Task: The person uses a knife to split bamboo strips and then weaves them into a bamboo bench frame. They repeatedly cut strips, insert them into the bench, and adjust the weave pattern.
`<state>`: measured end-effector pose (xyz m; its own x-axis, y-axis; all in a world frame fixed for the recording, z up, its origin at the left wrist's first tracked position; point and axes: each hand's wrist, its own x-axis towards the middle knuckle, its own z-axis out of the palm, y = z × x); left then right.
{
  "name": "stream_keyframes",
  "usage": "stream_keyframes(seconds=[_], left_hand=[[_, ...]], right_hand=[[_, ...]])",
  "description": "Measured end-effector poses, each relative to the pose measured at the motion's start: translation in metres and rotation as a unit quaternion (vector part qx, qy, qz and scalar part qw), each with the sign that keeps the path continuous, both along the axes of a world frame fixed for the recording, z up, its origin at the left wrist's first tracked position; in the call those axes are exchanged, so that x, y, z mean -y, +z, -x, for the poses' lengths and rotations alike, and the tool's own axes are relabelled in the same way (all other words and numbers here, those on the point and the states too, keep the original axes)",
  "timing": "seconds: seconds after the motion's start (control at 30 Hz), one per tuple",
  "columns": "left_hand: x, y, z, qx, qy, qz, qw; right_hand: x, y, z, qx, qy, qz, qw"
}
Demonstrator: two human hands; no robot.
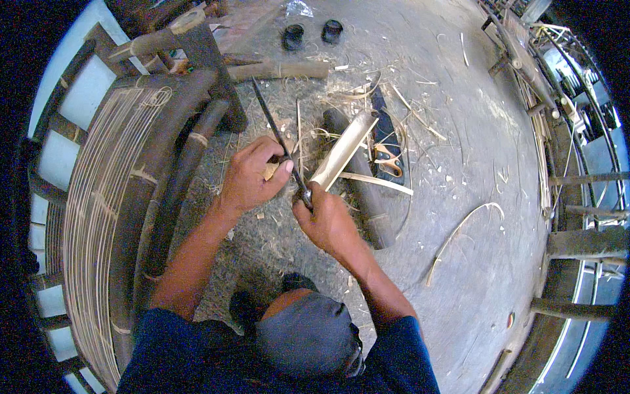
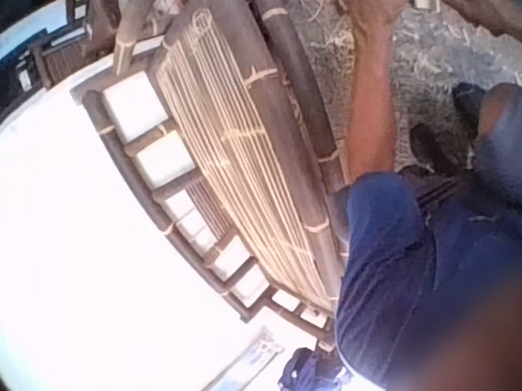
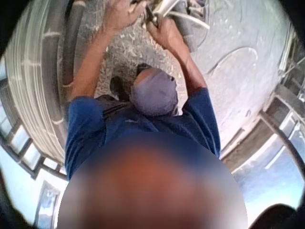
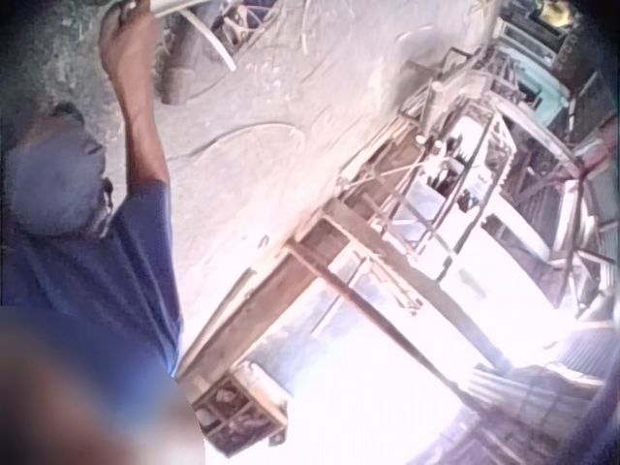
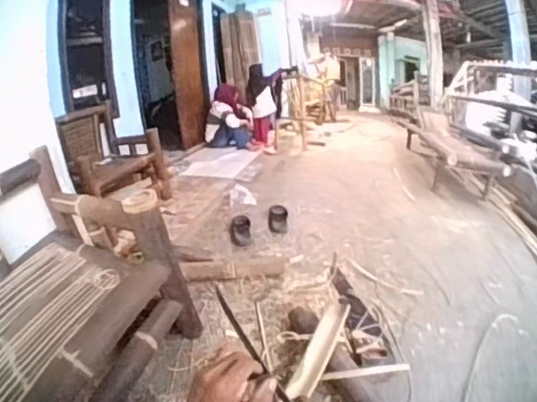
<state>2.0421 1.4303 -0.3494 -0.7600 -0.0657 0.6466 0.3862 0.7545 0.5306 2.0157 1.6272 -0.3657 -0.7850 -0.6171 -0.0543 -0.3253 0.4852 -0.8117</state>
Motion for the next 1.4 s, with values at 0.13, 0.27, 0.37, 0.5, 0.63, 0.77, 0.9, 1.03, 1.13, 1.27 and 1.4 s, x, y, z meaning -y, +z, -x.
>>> stream_keyframes(seconds=[0.13,0.27,0.37,0.5,0.63,0.77,0.9,1.03,1.13,1.27,1.4], left_hand=[[0.001,-0.02,0.003,0.035,-0.036,0.018,0.999],[0.0,-0.017,0.007,0.08,-0.043,0.039,0.995],[0.001,-0.018,0.009,0.04,-0.014,0.045,0.998],[0.008,-0.024,0.003,0.059,0.0,0.014,0.998],[0.011,-0.023,-0.001,0.076,0.049,-0.014,0.996],[0.019,-0.016,0.005,0.065,0.082,0.017,0.994],[0.028,-0.017,0.006,0.065,0.096,0.023,0.993],[0.027,-0.026,0.0,0.056,0.115,-0.026,0.991],[0.027,-0.033,-0.002,0.062,0.148,-0.079,0.984],[0.033,-0.042,-0.004,0.061,0.13,-0.162,0.976],[0.053,-0.04,-0.013,-0.04,0.154,-0.291,0.943]], right_hand=[[-0.005,-0.004,0.014,-0.033,0.01,0.003,0.999],[-0.008,-0.006,0.025,-0.127,0.01,-0.043,0.991],[-0.005,-0.009,0.029,-0.172,0.008,-0.064,0.983],[0.007,-0.019,0.024,-0.056,0.041,0.012,0.997],[0.02,-0.036,0.029,0.003,0.071,0.004,0.997],[0.034,-0.049,0.045,-0.101,0.089,-0.008,0.991],[0.045,-0.049,0.06,-0.265,0.059,-0.141,0.952],[0.036,-0.057,0.056,-0.167,0.098,-0.126,0.973],[0.018,-0.089,0.032,0.108,0.095,-0.065,0.987],[-0.002,-0.164,-0.025,0.206,0.11,-0.095,0.968],[-0.042,-0.212,-0.056,0.13,0.075,-0.094,0.984]])
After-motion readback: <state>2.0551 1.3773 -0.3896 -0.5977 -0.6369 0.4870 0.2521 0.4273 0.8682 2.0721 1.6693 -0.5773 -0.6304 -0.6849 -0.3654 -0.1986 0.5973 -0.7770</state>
